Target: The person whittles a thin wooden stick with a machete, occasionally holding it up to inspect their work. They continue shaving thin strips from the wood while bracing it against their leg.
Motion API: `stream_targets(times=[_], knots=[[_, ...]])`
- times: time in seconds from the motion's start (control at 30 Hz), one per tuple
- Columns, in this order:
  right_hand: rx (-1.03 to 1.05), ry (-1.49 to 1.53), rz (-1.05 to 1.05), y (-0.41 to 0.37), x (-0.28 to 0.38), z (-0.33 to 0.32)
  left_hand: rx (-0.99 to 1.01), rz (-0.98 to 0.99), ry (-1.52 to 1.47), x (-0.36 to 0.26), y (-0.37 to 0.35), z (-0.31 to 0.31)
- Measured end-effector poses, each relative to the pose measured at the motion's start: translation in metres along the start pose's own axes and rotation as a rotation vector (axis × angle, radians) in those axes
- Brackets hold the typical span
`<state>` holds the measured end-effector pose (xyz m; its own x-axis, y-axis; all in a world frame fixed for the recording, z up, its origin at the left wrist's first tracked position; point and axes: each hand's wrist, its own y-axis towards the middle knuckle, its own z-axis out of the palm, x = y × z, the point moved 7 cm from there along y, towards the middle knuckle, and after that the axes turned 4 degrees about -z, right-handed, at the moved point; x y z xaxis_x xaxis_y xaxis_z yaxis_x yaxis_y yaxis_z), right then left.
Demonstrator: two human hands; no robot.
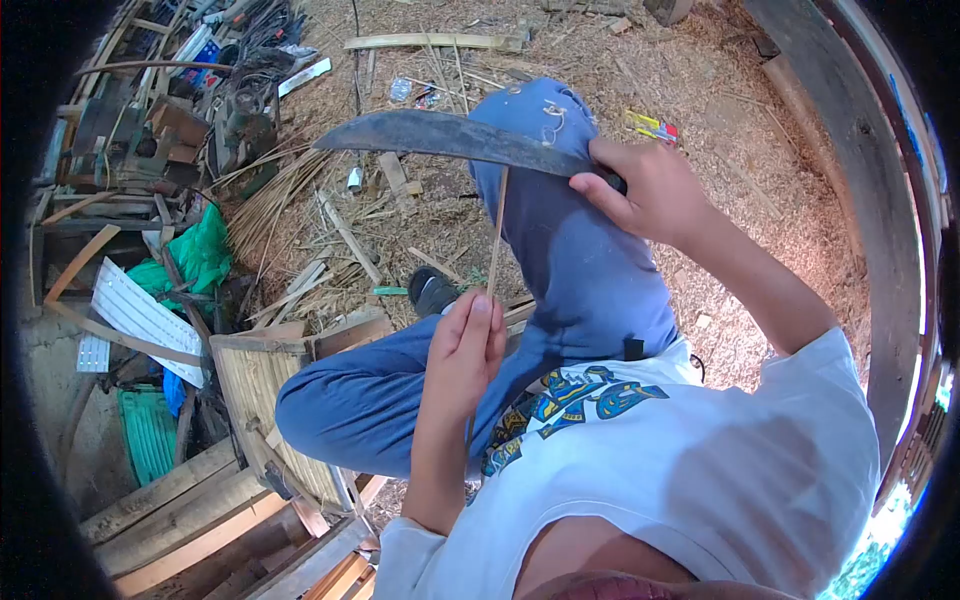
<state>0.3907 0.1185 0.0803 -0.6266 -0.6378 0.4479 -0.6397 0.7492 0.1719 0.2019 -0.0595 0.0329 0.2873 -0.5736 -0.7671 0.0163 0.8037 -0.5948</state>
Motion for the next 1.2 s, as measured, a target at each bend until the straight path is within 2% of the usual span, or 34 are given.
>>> stream_targets(times=[0.23,0.37,0.47,0.57,0.77,0.93,1.1,1.2], knots=[[0.095,-0.126,-0.101,-0.002,0.018,0.001,0.098,0.028,-0.062,-0.030,0.051,0.033],[0.071,-0.156,-0.116,0.002,0.016,0.000,0.071,0.034,-0.081,-0.029,0.055,0.031],[0.087,-0.138,-0.084,0.005,0.015,0.002,-0.040,0.049,-0.080,-0.030,0.050,0.028],[0.111,-0.142,-0.038,0.006,0.010,0.003,-0.105,0.075,0.060,-0.022,0.035,0.016],[0.005,-0.072,0.061,0.007,-0.002,0.001,-0.127,-0.057,0.078,0.004,-0.023,-0.012],[-0.097,0.100,0.004,0.001,0.002,0.007,-0.158,0.112,0.195,-0.006,-0.010,-0.010],[0.014,-0.097,-0.119,-0.002,0.018,0.005,-0.082,0.131,0.077,-0.019,0.020,0.020],[0.059,-0.140,-0.146,0.001,0.020,0.001,-0.076,0.151,0.104,-0.024,0.028,0.024]])
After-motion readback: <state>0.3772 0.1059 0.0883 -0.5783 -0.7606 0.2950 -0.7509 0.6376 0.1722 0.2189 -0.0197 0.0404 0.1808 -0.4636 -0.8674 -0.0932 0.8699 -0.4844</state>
